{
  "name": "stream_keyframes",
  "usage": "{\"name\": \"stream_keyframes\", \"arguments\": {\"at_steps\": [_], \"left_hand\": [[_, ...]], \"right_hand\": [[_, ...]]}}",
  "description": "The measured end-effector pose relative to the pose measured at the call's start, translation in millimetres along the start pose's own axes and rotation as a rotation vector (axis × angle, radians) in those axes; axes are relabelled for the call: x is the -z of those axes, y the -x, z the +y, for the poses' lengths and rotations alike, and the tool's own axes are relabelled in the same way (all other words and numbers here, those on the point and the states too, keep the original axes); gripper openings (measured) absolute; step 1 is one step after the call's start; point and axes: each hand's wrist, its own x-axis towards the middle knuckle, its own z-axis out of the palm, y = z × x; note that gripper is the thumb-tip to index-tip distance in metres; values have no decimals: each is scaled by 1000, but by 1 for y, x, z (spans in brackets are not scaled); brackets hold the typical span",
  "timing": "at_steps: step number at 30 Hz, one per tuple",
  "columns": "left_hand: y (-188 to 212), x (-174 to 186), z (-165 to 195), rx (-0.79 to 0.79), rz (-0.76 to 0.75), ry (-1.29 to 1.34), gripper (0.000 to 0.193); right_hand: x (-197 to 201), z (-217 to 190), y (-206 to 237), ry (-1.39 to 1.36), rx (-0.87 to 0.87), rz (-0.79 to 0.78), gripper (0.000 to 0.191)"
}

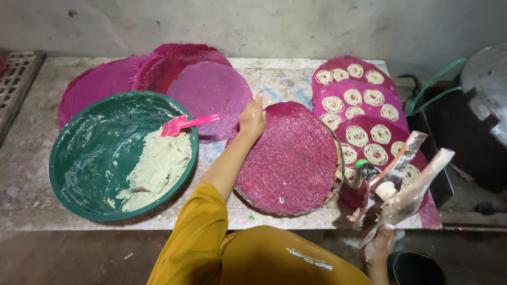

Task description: The person uses a manual dough extruder to pipe circular dough shapes onto pink trays. They repeatedly scoop dough from a green bowl into the extruder, then rotate the device to form spirals on the tray. Completed trays are moved aside and replaced with empty ones.

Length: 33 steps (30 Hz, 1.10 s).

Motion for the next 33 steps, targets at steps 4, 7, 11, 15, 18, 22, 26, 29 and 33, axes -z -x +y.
{"name": "stream_keyframes", "arguments": {"at_steps": [4,7,11,15,18,22,26,29,33], "left_hand": [[-5,10,10,-68,-129,-148,41],[43,32,6,-203,54,203,33],[125,100,-54,34,278,283,34],[172,157,-144,204,394,-337,43],[180,169,-182,415,-38,-553,57],[171,167,-168,425,-87,-710,53],[138,126,-99,78,-11,862,70],[111,73,-52,161,-249,2334,86],[99,34,-49,87,-310,2516,60]], "right_hand": [[-4,6,0,-33,-100,5,71],[-14,14,-10,-72,-196,-34,68],[-23,30,-38,-114,-326,-114,65],[-23,47,-62,-134,-434,-189,62],[-22,56,-73,-150,-534,-258,61],[-33,53,-90,-7,-678,-385,60],[-81,36,-114,962,-393,-689,63],[-131,11,-115,791,-849,-1033,70],[-191,-25,-122,752,-1377,-983,83]]}}
